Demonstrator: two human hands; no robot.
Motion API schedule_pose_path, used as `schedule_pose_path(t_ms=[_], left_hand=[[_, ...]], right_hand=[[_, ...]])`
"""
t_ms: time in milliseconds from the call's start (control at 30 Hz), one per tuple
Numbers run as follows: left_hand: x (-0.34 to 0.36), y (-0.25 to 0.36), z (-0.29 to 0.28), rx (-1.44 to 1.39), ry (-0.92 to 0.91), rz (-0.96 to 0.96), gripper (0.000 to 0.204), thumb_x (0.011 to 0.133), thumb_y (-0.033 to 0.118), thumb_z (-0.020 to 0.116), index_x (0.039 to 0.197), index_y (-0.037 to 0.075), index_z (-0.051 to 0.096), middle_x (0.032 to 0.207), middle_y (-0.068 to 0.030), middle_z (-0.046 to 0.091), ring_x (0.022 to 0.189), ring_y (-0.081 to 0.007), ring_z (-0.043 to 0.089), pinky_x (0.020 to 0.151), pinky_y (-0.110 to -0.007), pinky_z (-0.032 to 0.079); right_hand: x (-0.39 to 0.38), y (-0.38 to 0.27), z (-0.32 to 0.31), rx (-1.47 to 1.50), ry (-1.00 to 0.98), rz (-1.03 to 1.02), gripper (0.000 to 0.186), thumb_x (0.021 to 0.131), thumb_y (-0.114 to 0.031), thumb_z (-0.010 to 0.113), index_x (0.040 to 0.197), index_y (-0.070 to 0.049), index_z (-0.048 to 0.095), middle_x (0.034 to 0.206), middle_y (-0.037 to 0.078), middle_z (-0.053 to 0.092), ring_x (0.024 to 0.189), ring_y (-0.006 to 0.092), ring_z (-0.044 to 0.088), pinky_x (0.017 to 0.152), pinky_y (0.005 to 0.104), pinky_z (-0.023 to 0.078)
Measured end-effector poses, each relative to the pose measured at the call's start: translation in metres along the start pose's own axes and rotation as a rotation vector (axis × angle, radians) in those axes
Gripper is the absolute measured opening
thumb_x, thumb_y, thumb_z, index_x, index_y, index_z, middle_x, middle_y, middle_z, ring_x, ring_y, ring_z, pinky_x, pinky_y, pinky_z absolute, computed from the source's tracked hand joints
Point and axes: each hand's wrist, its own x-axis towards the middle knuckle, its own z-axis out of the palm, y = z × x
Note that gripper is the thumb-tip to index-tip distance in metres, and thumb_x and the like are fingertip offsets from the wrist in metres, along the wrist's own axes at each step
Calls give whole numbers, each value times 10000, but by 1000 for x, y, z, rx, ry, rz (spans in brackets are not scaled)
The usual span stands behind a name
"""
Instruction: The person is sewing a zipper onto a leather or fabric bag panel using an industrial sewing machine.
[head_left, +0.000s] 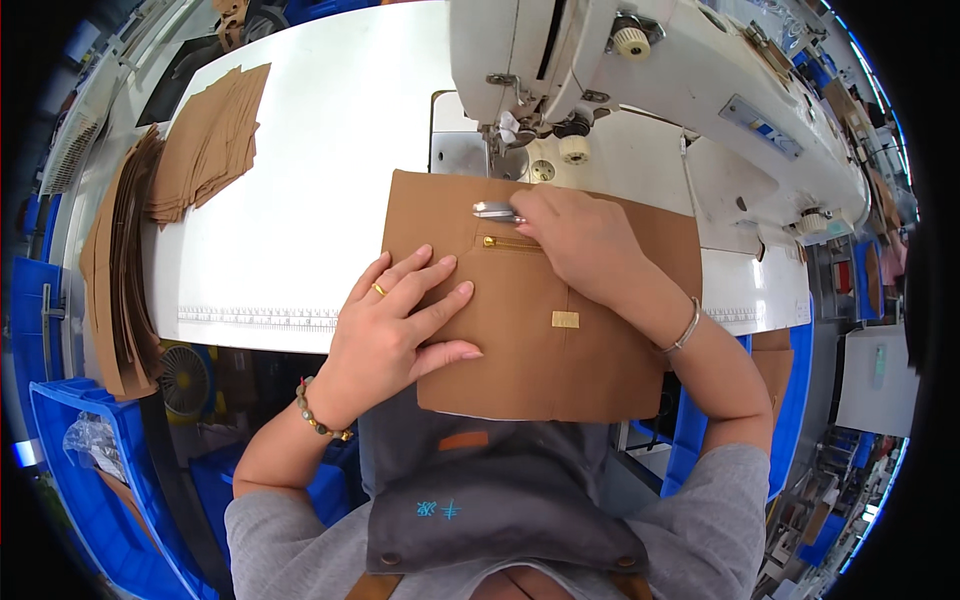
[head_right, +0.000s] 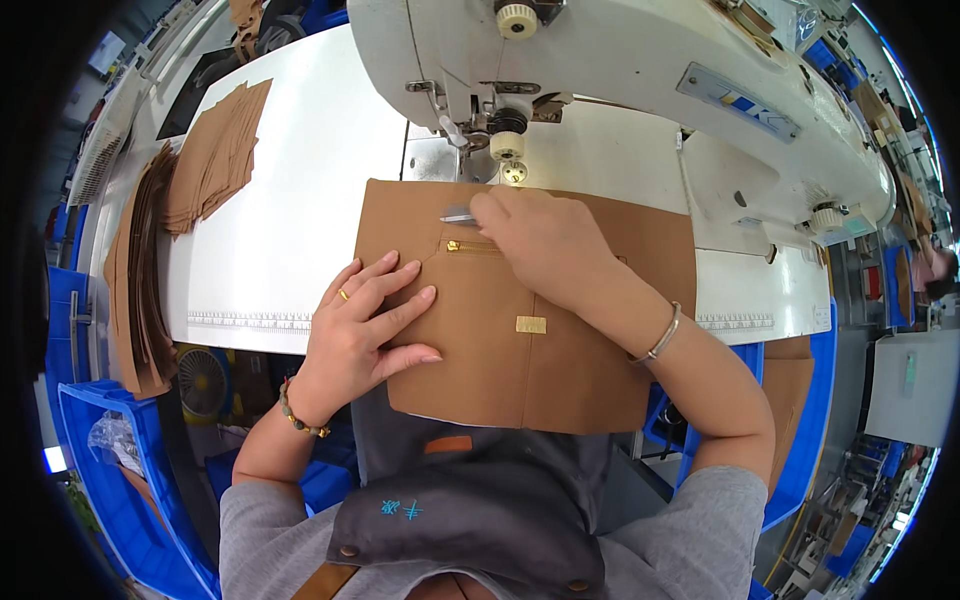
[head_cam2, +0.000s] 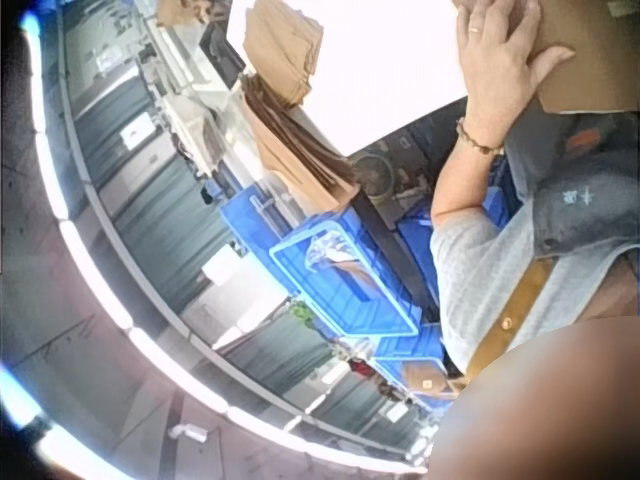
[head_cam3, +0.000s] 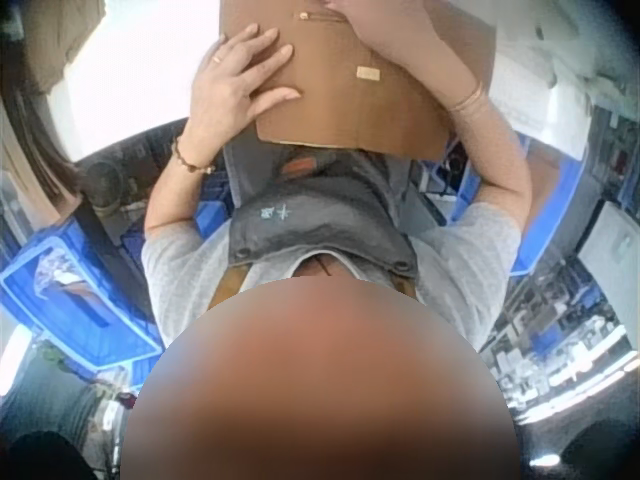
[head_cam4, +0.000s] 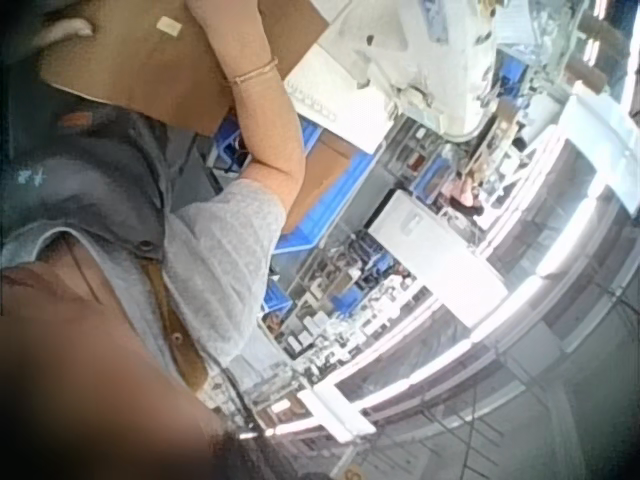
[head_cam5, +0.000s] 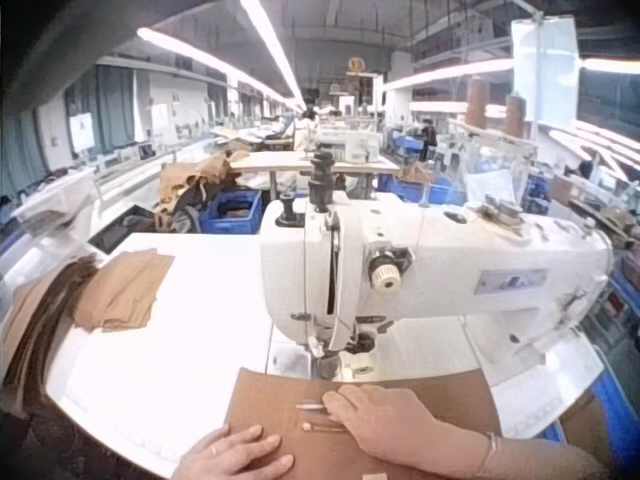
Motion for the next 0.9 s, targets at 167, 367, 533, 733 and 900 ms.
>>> schedule_pose_path(t_ms=[167,367,533,733,900], left_hand=[[-5,-2,-1,-2,-10,13,581,749,519,825,1208,166,774,1327,-78,679,1309,-310,603,1110,-525,456],[-31,3,-6,-30,-33,52,573,738,522,836,1215,212,770,1344,-54,676,1314,-290,603,1115,-519,451],[-36,1,0,-37,27,54,542,712,515,845,1182,251,791,1310,-46,710,1285,-295,637,1104,-514,465],[-38,0,7,3,94,60,448,735,472,841,1129,262,810,1253,-35,738,1245,-288,663,1091,-494,478],[-38,2,11,48,89,69,323,795,330,839,1079,177,819,1201,-91,751,1206,-326,681,1077,-513,488]], right_hand=[[0,9,-6,74,-25,-65,148,978,-210,634,992,-75,576,904,86,632,837,301,675,668,427,551],[9,28,-20,-167,-156,52,189,988,-222,638,1122,-91,620,981,79,686,844,331,679,680,437,537],[15,15,3,61,-188,-21,183,992,-223,627,1116,-88,619,996,96,683,857,350,676,710,443,530],[-73,47,-47,12,21,310,204,989,-161,620,1177,-89,649,1026,113,675,940,333,688,767,442,543],[-168,96,-93,-341,94,588,239,955,-137,672,1186,-74,670,1093,116,680,965,330,669,811,409,535]])
